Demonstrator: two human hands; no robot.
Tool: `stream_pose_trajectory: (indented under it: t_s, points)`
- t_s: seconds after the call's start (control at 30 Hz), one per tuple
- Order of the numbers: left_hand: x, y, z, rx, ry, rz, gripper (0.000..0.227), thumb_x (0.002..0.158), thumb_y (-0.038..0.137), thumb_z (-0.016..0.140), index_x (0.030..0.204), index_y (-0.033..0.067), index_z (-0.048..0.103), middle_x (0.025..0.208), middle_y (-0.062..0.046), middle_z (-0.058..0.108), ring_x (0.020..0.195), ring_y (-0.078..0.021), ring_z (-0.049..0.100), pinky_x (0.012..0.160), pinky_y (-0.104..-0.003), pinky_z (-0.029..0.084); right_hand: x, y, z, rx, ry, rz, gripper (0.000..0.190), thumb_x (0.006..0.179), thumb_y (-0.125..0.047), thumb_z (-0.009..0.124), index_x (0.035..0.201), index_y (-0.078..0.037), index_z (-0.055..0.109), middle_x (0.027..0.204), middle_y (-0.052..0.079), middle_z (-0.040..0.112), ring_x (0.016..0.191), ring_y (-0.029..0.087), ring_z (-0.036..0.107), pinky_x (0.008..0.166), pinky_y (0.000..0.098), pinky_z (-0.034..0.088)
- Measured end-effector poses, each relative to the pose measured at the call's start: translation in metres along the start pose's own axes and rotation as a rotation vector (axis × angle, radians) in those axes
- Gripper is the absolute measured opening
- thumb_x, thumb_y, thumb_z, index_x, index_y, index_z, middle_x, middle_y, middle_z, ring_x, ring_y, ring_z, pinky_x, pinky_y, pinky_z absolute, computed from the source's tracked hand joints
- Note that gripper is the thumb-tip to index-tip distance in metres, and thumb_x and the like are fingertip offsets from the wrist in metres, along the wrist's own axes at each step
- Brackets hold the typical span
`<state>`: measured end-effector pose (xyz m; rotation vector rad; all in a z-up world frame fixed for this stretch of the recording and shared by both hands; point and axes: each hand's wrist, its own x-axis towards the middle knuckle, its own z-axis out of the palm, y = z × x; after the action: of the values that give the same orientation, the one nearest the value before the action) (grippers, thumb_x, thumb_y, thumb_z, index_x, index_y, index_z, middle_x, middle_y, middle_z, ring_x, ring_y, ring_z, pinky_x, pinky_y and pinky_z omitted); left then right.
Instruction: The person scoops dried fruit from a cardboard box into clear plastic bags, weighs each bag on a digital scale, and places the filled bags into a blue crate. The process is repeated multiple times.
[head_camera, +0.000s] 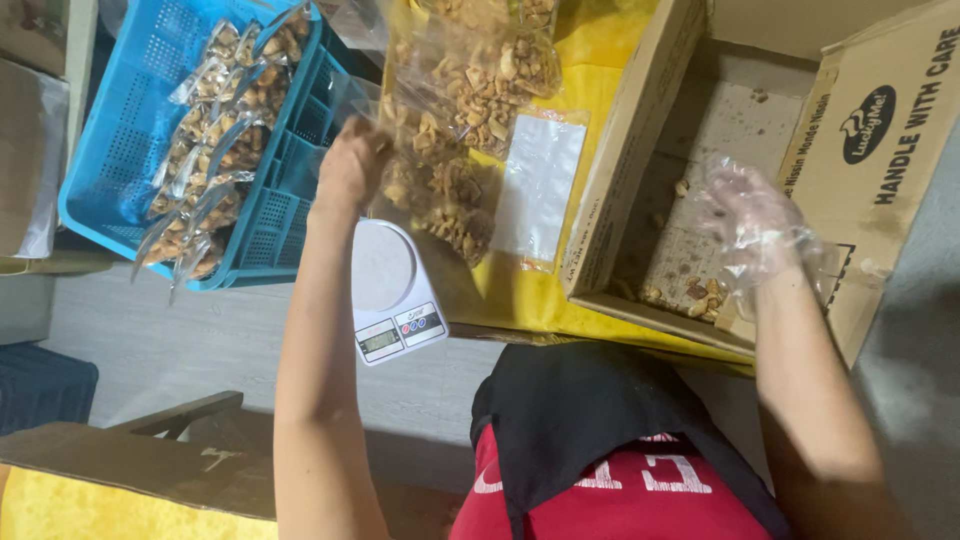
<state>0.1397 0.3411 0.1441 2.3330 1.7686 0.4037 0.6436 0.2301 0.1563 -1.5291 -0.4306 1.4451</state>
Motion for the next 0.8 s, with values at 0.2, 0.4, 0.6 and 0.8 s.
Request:
stream_pose_trajectory:
  t_s: [0.2, 0.4, 0.6, 0.8]
  points:
    - [0.014, 0.204, -0.037, -0.412, -0.117, 0.378, 0.018, 0.101, 0.016, 0.068, 0.117, 0.0104, 0.073, 0.123, -0.010, 0.069, 0.105, -0.0272, 0.072, 0.094, -0.039, 0.061, -0.010, 0.007, 0.018, 0.471, -0.486, 0.130, 0.044, 0.104, -0.039, 0.058, 0.130, -0.003, 0.058, 0.123, 0.014, 0.065, 0.114, 0.030, 0.064, 0.092, 0.0427, 0.061]
    - [0.013, 0.218, 0.050, -0.921, -0.139, 0.185, 0.044, 0.097, 0.017, 0.070, 0.138, 0.0039, 0.057, 0.133, -0.014, 0.063, 0.096, -0.0248, 0.072, 0.083, -0.034, 0.063, -0.006, 0.017, 0.017, 0.754, -0.558, 0.242, 0.030, 0.112, -0.029, 0.064, 0.121, 0.000, 0.063, 0.114, 0.016, 0.066, 0.104, 0.028, 0.065, 0.076, 0.0346, 0.056]
    - [-0.094, 0.109, 0.251, -1.795, 0.145, -1.114, 0.025, 0.110, 0.022, 0.065, 0.112, -0.0010, 0.056, 0.096, -0.010, 0.058, 0.078, -0.0201, 0.060, 0.077, -0.039, 0.060, 0.014, -0.011, -0.064, 0.322, -0.089, -0.094, 0.021, 0.105, -0.020, 0.060, 0.121, -0.008, 0.057, 0.118, 0.010, 0.065, 0.091, 0.020, 0.065, 0.077, 0.0341, 0.061]
    - [-0.129, 0.105, 0.344, -1.648, 0.213, -1.493, 0.038, 0.099, 0.029, 0.066, 0.113, -0.0055, 0.063, 0.091, -0.015, 0.071, 0.064, -0.0241, 0.065, 0.055, -0.039, 0.053, 0.030, 0.007, -0.073, 0.273, 0.035, -0.105, 0.026, 0.101, -0.006, 0.060, 0.126, -0.011, 0.053, 0.110, 0.011, 0.062, 0.079, 0.017, 0.064, 0.065, 0.0344, 0.059]
